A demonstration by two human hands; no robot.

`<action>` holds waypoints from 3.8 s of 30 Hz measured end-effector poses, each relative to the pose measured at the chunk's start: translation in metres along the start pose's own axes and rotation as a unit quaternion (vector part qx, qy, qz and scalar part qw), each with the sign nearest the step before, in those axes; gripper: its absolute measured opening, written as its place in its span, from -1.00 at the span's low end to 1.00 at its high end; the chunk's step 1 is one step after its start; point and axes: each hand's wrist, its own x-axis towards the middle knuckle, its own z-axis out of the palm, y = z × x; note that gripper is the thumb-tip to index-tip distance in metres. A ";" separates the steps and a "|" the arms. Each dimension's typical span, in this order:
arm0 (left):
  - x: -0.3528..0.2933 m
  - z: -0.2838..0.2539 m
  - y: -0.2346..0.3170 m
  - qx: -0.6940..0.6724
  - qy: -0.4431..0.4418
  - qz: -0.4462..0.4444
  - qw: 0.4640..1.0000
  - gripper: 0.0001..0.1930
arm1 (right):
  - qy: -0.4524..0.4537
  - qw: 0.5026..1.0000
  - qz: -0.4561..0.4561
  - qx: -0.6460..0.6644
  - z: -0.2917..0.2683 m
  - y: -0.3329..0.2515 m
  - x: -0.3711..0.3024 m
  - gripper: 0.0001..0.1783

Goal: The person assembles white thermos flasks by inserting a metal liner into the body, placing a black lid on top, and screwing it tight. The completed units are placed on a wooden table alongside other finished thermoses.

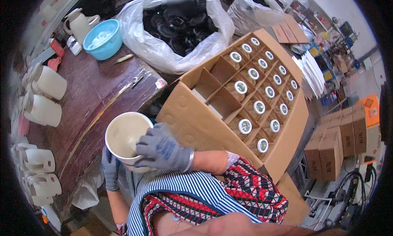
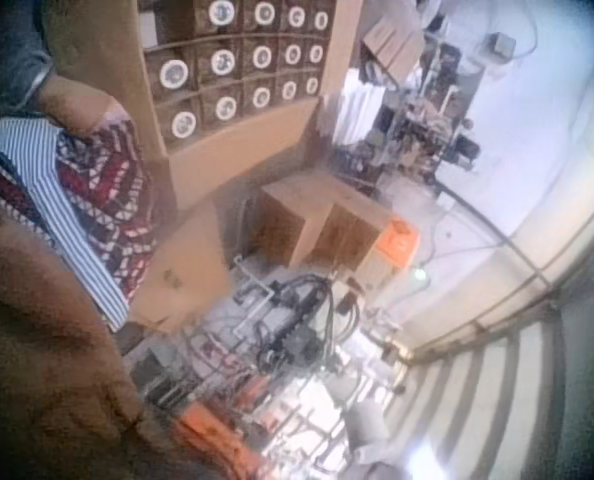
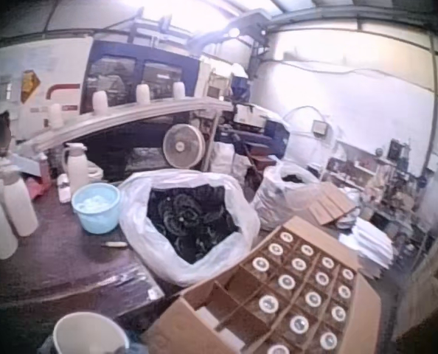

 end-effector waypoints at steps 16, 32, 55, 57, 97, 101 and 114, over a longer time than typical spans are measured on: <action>0.069 -0.005 0.012 -0.458 0.011 0.020 0.889 -0.65 | 0.134 0.820 0.477 -0.287 -0.084 0.236 -0.161 -0.36; 0.129 -0.032 0.194 0.206 0.015 0.401 0.893 -0.28 | 0.072 0.898 0.129 -0.414 -0.332 0.012 -0.052 -0.44; 0.181 -0.085 0.108 0.487 -0.057 -0.230 -0.841 -0.03 | 0.057 0.956 -0.097 0.270 -0.101 0.029 0.293 0.20; 0.168 -0.079 0.110 0.519 -0.043 -0.206 -0.828 0.06 | -0.084 0.966 -0.084 0.229 -0.115 0.026 0.310 0.21; 0.054 -0.001 0.047 0.330 -0.019 -0.182 -0.926 -0.16 | -0.354 0.907 -0.221 -0.062 -0.049 0.026 0.250 0.17; 0.052 -0.001 0.049 0.351 -0.016 -0.174 -0.920 -0.19 | -0.351 0.907 -0.218 -0.076 -0.046 0.021 0.246 0.13; 0.053 0.001 0.048 0.273 -0.058 -0.207 -0.938 -0.24 | -0.327 0.912 -0.200 -0.147 -0.037 0.002 0.230 0.04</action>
